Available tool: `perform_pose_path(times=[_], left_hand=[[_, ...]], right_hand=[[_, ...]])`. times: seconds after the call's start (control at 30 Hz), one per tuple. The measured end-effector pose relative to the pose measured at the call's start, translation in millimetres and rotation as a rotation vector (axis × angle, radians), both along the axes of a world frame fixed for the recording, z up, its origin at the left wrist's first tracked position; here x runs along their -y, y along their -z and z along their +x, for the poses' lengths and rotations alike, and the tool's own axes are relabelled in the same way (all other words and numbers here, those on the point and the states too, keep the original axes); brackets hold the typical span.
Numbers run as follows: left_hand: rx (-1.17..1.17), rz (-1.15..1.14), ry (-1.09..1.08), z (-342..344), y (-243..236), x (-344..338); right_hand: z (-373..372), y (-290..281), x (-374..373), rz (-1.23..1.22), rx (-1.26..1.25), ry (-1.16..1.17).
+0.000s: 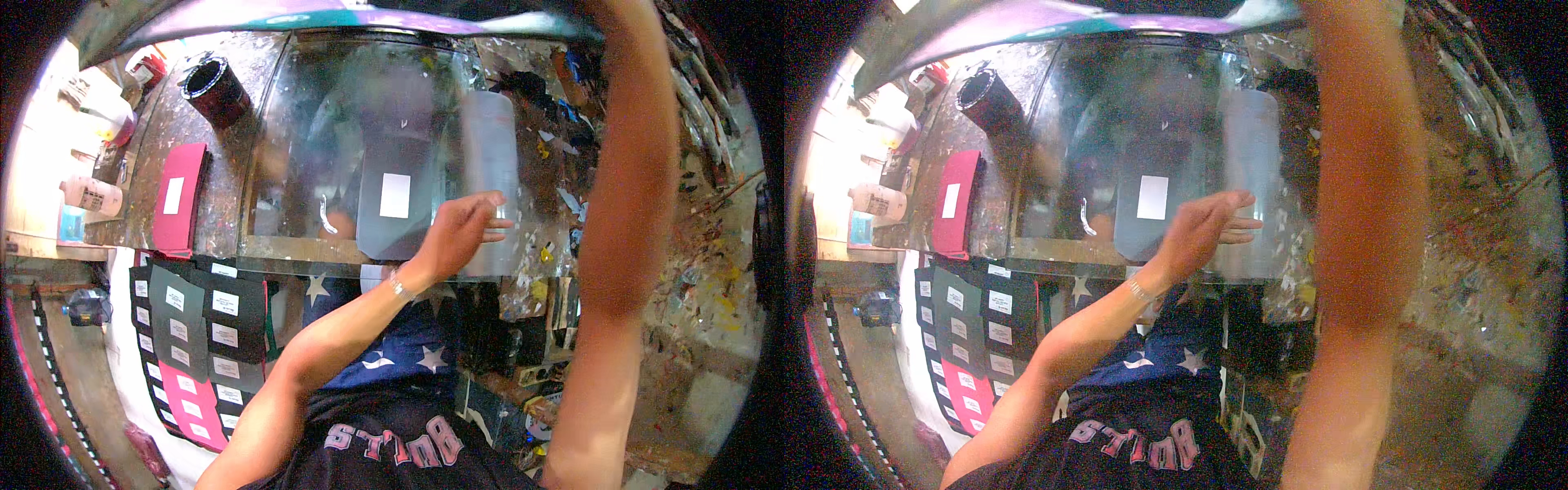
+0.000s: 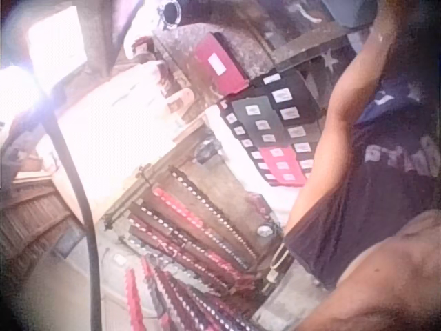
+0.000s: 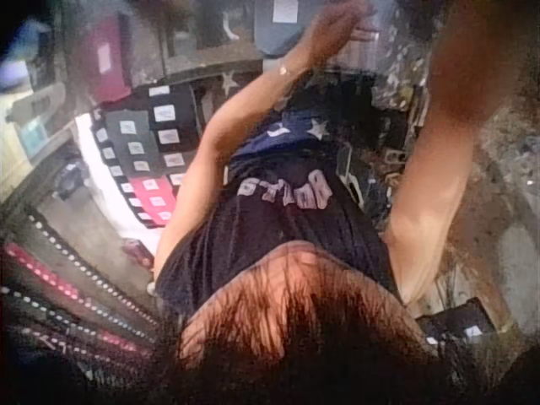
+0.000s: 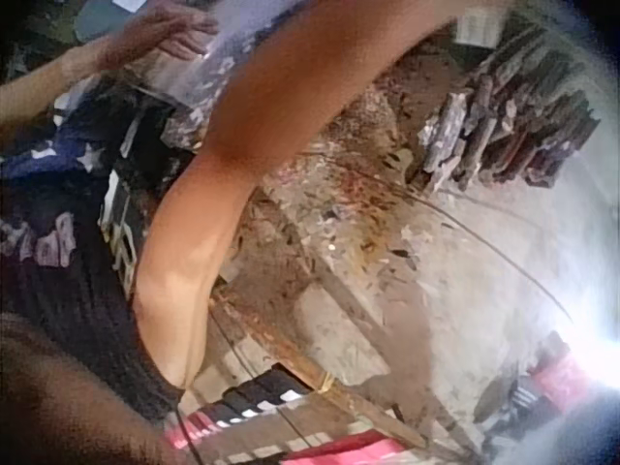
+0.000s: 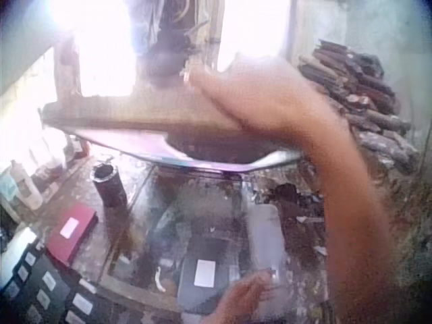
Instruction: The person performs screen printing by spreading black ink across a screen with a squeegee and pulling a printed item through the mesh. They then sit on the floor to mix ink in a can, adding liquid from a jug and stirring with a spoon before returning to the screen to continue printing.
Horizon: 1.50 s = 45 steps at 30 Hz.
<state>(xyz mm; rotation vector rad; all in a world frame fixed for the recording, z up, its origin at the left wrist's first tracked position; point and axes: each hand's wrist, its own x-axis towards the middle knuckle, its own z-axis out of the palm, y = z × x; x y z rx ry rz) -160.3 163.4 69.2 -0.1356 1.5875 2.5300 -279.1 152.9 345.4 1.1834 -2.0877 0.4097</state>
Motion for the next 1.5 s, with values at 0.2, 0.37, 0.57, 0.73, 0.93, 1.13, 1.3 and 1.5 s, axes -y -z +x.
perform_pose_path(times=[0.2, 0.37, 0.57, 0.73, 0.93, 1.13, 1.3, 1.5], left_hand=[[-0.315, -1.810, -0.871, 108.1, -111.8, 149.0], [-0.157, -1.805, -0.219, 154.3, -45.1, 157.0], [-0.147, -1.755, -0.122, 157.5, 43.4, 147.6], [-0.126, -1.757, -0.052, 154.8, 45.9, 150.0], [-0.187, -1.769, -0.106, 152.9, 53.5, 153.5], [-0.112, -1.741, -0.052, 154.1, 46.1, 151.8], [-0.130, -1.748, -0.065, 153.0, 48.7, 153.2], [-0.103, -1.719, -0.052, 155.9, 48.7, 151.6]], right_hand=[[56.8, 98.9, -26.3, 0.015, 0.069, 0.000], [128.1, 240.8, -73.9, 0.031, 0.324, -0.269], [118.0, 285.3, -74.9, 0.471, 0.455, -0.189], [57.7, 290.8, -44.7, 0.574, 0.753, -0.176], [100.8, 309.6, -77.4, 0.370, 0.588, -0.301], [30.1, 327.6, -30.2, 0.193, 0.345, -0.194], [-26.2, 307.4, 0.4, 0.286, 0.455, -0.143], [28.9, 319.6, -22.7, 0.255, 0.464, -0.173]])
